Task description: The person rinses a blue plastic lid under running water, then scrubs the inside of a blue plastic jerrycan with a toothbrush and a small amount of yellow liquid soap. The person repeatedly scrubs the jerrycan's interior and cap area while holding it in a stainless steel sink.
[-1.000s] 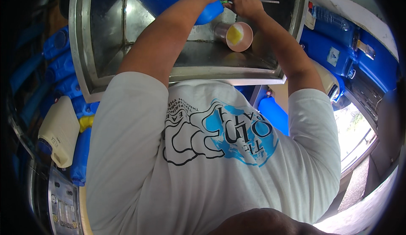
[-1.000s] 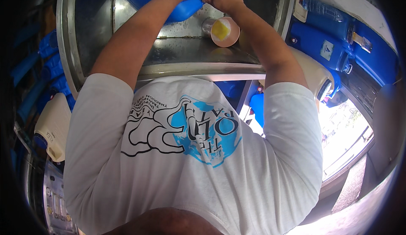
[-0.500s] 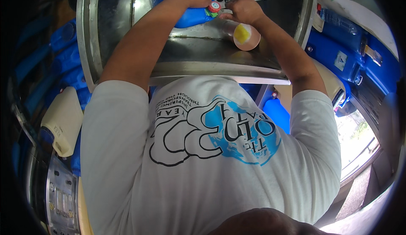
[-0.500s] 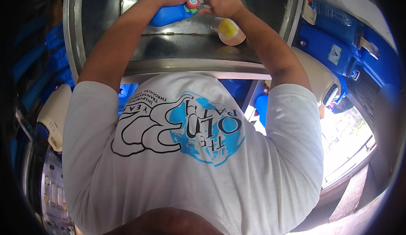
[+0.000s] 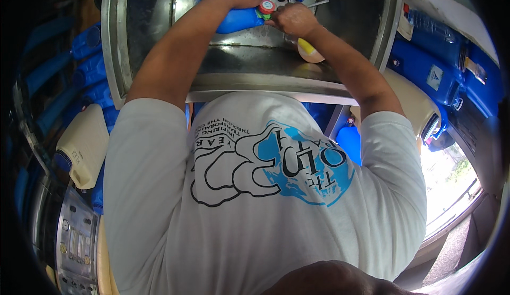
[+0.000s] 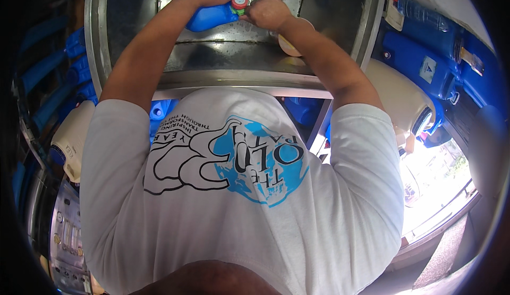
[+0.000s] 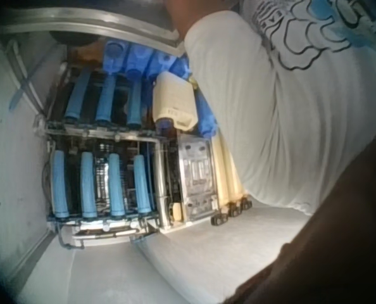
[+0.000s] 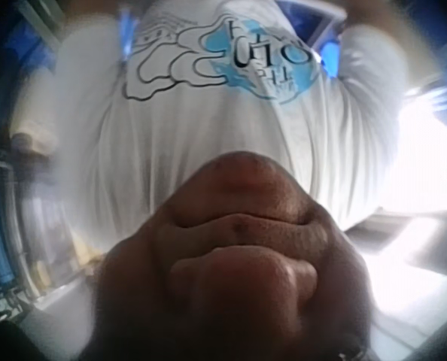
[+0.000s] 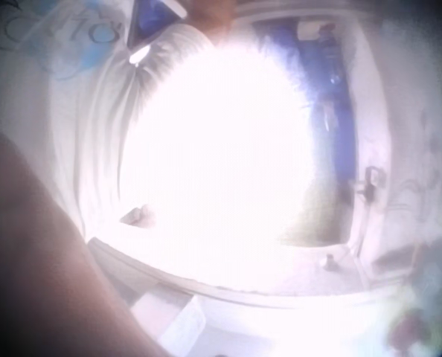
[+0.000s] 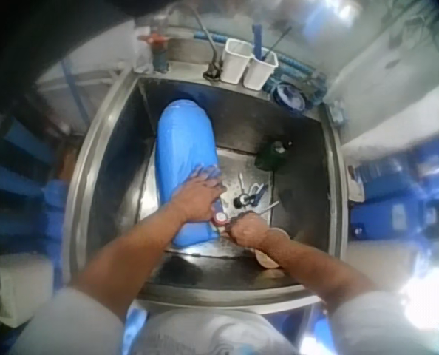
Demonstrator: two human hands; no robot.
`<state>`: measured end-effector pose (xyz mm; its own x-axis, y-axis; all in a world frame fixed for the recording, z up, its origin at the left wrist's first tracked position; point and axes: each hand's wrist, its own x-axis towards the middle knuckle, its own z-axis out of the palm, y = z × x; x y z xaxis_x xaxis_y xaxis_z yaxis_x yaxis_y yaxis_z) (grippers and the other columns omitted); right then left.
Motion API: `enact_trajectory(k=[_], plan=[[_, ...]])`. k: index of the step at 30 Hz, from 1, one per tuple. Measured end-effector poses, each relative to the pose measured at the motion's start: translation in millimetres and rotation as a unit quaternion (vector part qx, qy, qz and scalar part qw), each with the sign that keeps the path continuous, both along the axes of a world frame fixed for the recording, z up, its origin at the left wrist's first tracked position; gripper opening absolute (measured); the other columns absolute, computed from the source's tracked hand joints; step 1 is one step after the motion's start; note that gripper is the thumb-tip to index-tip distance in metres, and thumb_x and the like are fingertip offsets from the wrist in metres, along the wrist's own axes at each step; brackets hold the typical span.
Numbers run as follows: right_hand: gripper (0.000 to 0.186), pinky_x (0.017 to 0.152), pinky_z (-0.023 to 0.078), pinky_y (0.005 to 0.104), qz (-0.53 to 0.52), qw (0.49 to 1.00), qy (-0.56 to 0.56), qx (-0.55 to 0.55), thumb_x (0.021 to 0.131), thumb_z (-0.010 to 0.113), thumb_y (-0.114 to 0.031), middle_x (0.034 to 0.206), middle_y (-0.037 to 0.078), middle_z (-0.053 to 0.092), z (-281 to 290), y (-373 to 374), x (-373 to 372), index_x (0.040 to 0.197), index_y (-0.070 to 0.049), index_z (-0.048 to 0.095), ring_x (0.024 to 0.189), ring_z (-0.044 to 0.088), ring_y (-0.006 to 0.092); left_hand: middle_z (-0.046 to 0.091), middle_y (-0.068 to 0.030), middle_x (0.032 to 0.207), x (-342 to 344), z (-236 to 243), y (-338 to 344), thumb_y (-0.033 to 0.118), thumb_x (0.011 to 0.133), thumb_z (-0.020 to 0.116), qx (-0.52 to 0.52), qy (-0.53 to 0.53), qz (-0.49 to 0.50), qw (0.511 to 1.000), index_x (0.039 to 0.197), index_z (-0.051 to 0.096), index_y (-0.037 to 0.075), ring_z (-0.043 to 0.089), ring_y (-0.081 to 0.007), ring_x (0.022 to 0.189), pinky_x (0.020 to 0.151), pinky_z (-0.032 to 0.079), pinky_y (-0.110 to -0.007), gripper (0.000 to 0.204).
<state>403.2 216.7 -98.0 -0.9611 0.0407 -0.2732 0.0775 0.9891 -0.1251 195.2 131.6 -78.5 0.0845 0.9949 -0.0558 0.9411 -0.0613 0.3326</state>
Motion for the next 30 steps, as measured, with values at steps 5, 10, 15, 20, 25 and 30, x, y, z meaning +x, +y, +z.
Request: enact_trajectory(k=[5,10,15,20,25,30], plan=[[0.051,0.062,0.054,0.0445,-0.025,1.0,0.013,0.001,0.093,0.056,-0.056,0.071,0.013,0.069,-5,3,3,0.078,-0.01,0.072,0.069,0.069,0.032,0.045,-0.0123,0.153,0,6,-1,0.027,0.078,0.069,-0.011,-0.003,-0.002,1.0,0.135,0.059,0.013,0.029,-0.0339,0.148,0.124,0.013,-0.052,0.059],[0.05,0.062,0.054,0.0448,-0.019,0.999,0.017,0.022,0.093,0.056,-0.056,0.073,0.012,0.07,-6,6,0,0.081,-0.01,0.073,0.069,0.07,0.032,0.045,-0.0116,0.153,0,-5,0,0.028,0.077,0.069,0.016,0.003,0.005,1.0,0.134,0.06,0.013,0.029,-0.0339,0.148,0.124,0.014,-0.053,0.059],[0.05,0.063,0.054,0.0448,-0.04,0.999,-0.027,-0.004,0.092,0.057,-0.057,0.074,0.011,0.07,2,0,0,0.083,-0.01,0.073,0.07,0.07,0.0316,0.045,-0.011,0.153,-2,5,-3,0.028,0.077,0.069,0.002,-0.003,0.009,1.0,0.133,0.06,0.014,0.03,-0.0344,0.148,0.123,0.014,-0.053,0.058],[0.048,0.063,0.055,0.0439,-0.036,0.999,0.026,0.012,0.093,0.057,-0.055,0.075,0.01,0.07,-2,4,0,0.083,-0.01,0.073,0.071,0.07,0.0305,0.045,-0.0102,0.153,-1,-5,-3,0.027,0.077,0.069,0.038,0.005,0.016,0.999,0.133,0.06,0.014,0.03,-0.0345,0.148,0.123,0.015,-0.053,0.058],[0.049,0.063,0.055,0.0428,-0.041,0.999,-0.03,0.001,0.092,0.058,-0.055,0.075,0.011,0.07,5,-4,-4,0.081,-0.01,0.073,0.071,0.07,0.0298,0.045,-0.0107,0.153,-3,-3,-7,0.027,0.077,0.069,0.028,0.002,0.014,1.0,0.133,0.06,0.013,0.03,-0.0348,0.147,0.123,0.015,-0.054,0.059],[0.047,0.064,0.056,0.043,-0.044,0.998,-0.018,0.036,0.092,0.06,-0.052,0.075,0.012,0.071,7,-3,-3,0.081,-0.009,0.073,0.072,0.071,0.03,0.045,-0.0097,0.153,-1,6,-7,0.027,0.077,0.069,-0.007,0.018,0.025,1.0,0.134,0.059,0.013,0.029,-0.0343,0.148,0.123,0.015,-0.053,0.06]])
